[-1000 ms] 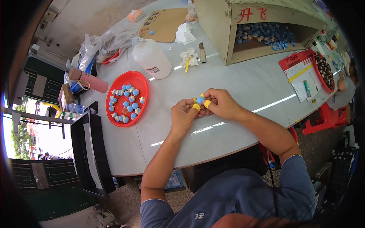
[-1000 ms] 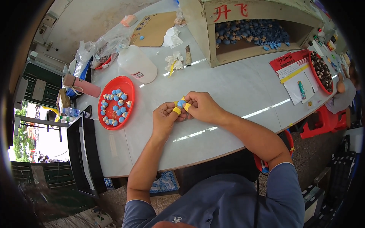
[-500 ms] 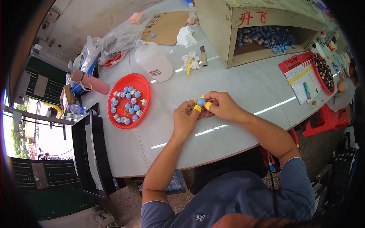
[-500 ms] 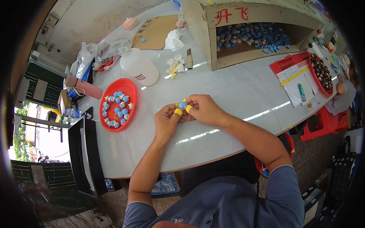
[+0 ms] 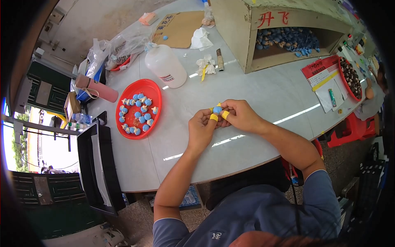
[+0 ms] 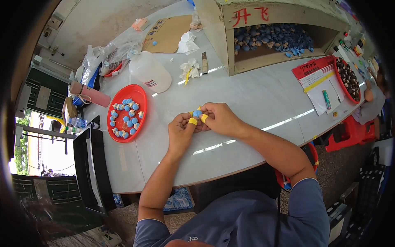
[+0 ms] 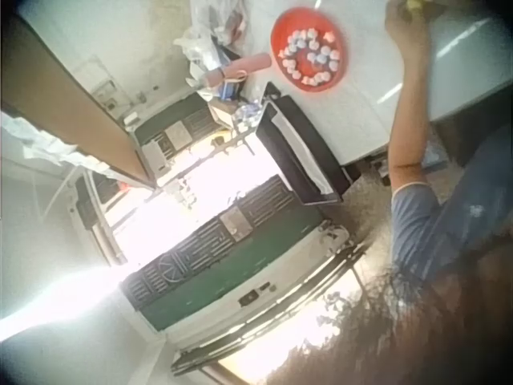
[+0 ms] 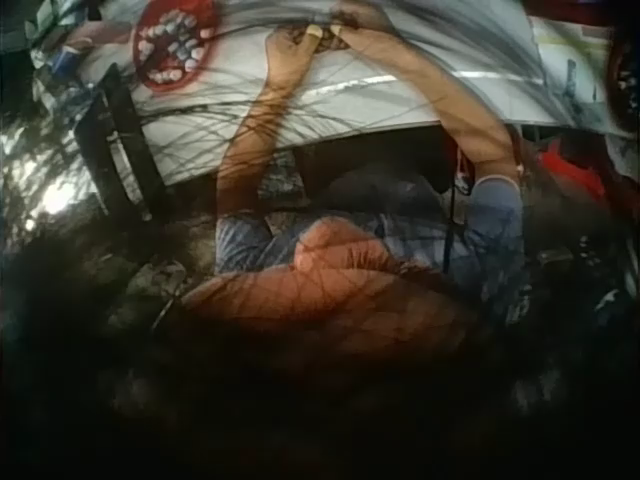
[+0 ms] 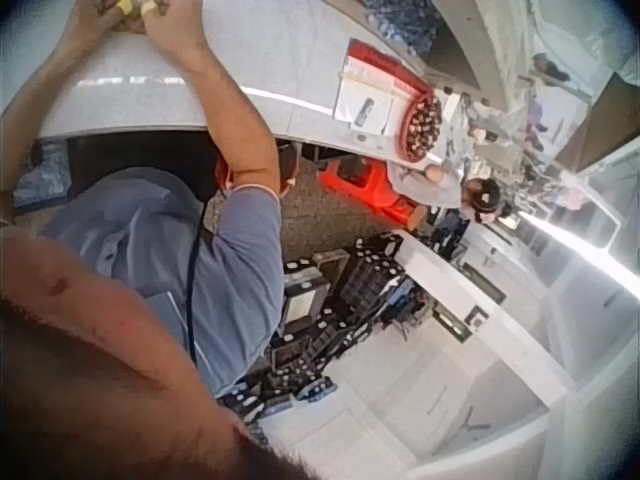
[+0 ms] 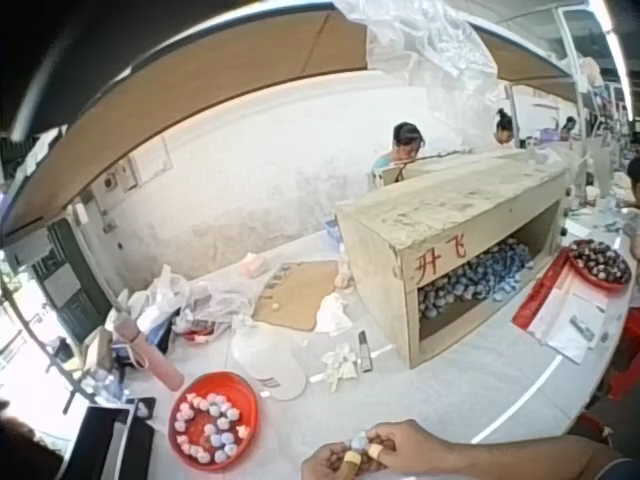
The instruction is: The person assembles small plastic toy parts by hand using a glue dispenser bottle.
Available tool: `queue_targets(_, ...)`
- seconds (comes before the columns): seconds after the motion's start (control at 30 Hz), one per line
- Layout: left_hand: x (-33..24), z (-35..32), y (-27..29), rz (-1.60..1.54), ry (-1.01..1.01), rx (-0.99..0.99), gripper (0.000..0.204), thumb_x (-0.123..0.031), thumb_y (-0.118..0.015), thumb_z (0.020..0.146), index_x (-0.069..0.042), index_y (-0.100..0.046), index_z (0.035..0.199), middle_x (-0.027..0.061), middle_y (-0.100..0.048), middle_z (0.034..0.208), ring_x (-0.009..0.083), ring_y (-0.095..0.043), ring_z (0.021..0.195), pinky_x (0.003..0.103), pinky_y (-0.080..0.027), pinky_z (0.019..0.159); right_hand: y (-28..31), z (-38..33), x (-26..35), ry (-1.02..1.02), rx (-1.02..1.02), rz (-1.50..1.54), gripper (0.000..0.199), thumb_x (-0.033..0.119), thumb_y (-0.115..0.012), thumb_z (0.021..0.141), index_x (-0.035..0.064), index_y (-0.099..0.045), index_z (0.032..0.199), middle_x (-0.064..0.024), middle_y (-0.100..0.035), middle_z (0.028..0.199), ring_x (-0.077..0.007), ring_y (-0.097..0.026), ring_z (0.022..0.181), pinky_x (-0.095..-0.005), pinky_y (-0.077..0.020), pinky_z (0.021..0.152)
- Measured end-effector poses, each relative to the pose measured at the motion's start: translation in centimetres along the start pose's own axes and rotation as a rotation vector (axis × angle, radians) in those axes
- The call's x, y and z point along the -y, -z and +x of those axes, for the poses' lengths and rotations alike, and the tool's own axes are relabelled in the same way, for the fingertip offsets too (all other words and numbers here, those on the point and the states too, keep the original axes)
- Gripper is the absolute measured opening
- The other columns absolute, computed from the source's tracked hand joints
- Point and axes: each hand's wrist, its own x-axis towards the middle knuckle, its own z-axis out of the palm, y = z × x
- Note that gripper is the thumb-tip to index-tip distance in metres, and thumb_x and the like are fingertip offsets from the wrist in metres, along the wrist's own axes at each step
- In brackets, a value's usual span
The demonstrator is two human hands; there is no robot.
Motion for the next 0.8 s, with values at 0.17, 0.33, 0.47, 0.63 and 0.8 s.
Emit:
queue_targets(0.17,0.2,-0.1,-0.1,-0.005,-0.012,-0.009,0.025,-0.006,-0.056,0.096,0.013,-0.052,0.112,0.0157,-0.066,0.094,0.0173,-0.068,0.083,0.028,-0.058,0.076,-0.3,-0.1,0.1,0.025,-0.039,-0.004,0.020,0.002,-0.052,0.095,-0.0074,-0.058,0.111,-0.0106,-0.067,0.091,-0.0125,-0.066,0.075,-0.0254,-0.0564,0.068)
queue_targets(0.33,0.3,0.0,0.0,-0.003,-0.019,-0.010,0.025,-0.006,-0.056,0.096,0.013,-0.052,0.111,0.0156,-0.066,0.095,0.0170,-0.068,0.084,0.028,-0.058,0.076,-0.4,-0.2,0.3,0.031,-0.049,-0.027,0.020,0.002,-0.052,0.095,-0.0072,-0.058,0.111,-0.0102,-0.067,0.092,-0.0124,-0.067,0.076,-0.0253,-0.0565,0.068)
queue_targets(0.47,0.4,0.1,0.0,-0.001,-0.021,-0.008,0.024,-0.005,-0.056,0.096,0.013,-0.052,0.111,0.0154,-0.066,0.096,0.0169,-0.067,0.085,0.028,-0.058,0.077,-0.4,-0.1,0.4,0.066,-0.054,-0.050,0.020,0.001,-0.052,0.095,-0.0072,-0.058,0.112,-0.0102,-0.067,0.092,-0.0128,-0.068,0.078,-0.0254,-0.0565,0.069)
queue_targets(0.63,1.0,0.4,0.3,-0.019,-0.051,-0.003,0.024,-0.004,-0.057,0.095,0.012,-0.053,0.112,0.0144,-0.065,0.100,0.0153,-0.067,0.087,0.027,-0.057,0.079,-0.4,0.1,-0.1,0.088,-0.050,-0.065,0.022,-0.001,-0.052,0.095,-0.0068,-0.056,0.116,-0.0093,-0.066,0.095,-0.0125,-0.065,0.078,-0.0258,-0.0563,0.072)
queue_targets(0.8,0.8,0.4,0.4,-0.008,-0.058,-0.002,0.024,-0.003,-0.058,0.094,0.012,-0.053,0.112,0.0139,-0.065,0.100,0.0141,-0.066,0.086,0.027,-0.056,0.080,0.0,0.4,-0.8,0.102,-0.021,-0.068,0.024,0.000,-0.051,0.096,-0.0064,-0.055,0.119,-0.0092,-0.065,0.098,-0.0124,-0.064,0.082,-0.0267,-0.0561,0.074)
